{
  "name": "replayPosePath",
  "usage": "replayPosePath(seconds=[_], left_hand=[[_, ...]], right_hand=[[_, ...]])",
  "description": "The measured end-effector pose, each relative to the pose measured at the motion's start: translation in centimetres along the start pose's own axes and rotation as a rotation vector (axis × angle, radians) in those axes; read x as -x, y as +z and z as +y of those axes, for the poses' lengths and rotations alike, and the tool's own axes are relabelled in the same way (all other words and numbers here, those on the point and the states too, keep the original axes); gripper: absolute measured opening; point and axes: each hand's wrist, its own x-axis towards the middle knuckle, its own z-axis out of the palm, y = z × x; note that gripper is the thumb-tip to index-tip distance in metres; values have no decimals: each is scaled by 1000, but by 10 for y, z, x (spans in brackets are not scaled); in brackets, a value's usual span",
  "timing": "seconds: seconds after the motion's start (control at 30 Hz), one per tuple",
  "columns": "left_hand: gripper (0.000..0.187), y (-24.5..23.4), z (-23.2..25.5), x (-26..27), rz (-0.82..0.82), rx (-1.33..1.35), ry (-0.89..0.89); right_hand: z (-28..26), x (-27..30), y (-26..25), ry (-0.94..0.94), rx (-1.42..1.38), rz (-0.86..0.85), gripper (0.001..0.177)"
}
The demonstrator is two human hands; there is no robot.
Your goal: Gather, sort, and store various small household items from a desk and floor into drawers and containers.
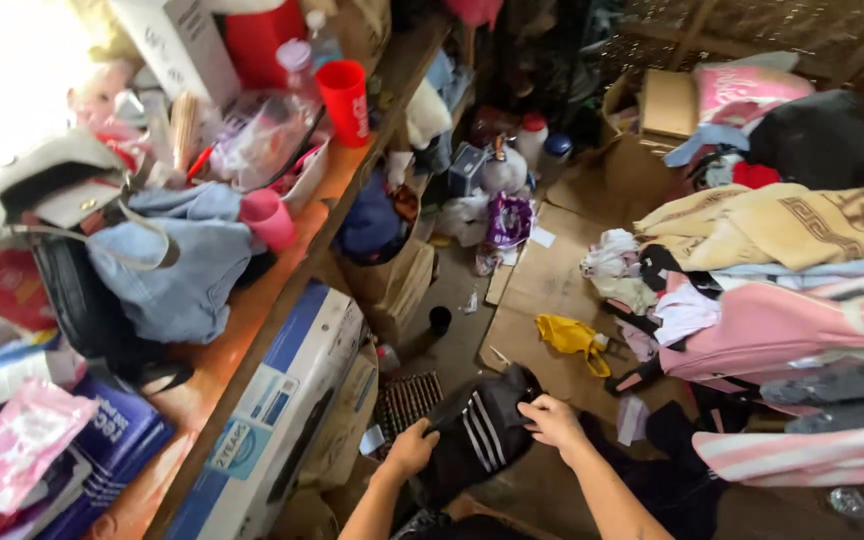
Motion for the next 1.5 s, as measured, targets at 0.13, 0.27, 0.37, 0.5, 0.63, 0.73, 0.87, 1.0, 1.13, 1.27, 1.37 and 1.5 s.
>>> replayPosePath(seconds=[0.13, 0.27, 0.37, 0.5, 0.63, 0.73, 0.87, 1.0, 1.13, 1.27, 1.37, 1.5], left_hand=[[43, 39, -36, -29, 255, 66, 78], [28, 15, 17, 2, 374, 170, 217], [24, -22, 64, -19, 442, 170, 237], [23, -50, 145, -26, 510, 191, 327], [22, -57, 215, -62, 529, 199, 472], [21, -71, 293, -75, 506, 203, 521], [21, -74, 369, -125, 439, 213, 587], [23, -67, 441, -184, 360, 226, 724], [24, -56, 505, -245, 272, 160, 826], [24, -53, 579, -281, 198, 178, 991], [25, -39, 629, -284, 94, 167, 970], [28, -12, 697, -297, 44, 230, 1116]], right_hand=[[4, -33, 0, -66, -48, -5, 23], [-6, -25, -21, -175, -48, 9, 26], [-58, -27, -42, -250, -109, 12, 26], [-94, -7, -92, -326, -207, 64, 24], [-120, -9, -148, -419, -297, 131, 23], [-145, 3, -189, -512, -407, 178, 21], [-179, 7, -236, -584, -505, 264, 19], [-209, 13, -278, -620, -558, 411, 17], [-225, -3, -309, -640, -640, 539, 16], [-239, -18, -344, -669, -712, 645, 17], [-237, -17, -376, -687, -754, 738, 17], [-256, -5, -429, -750, -779, 877, 17]])
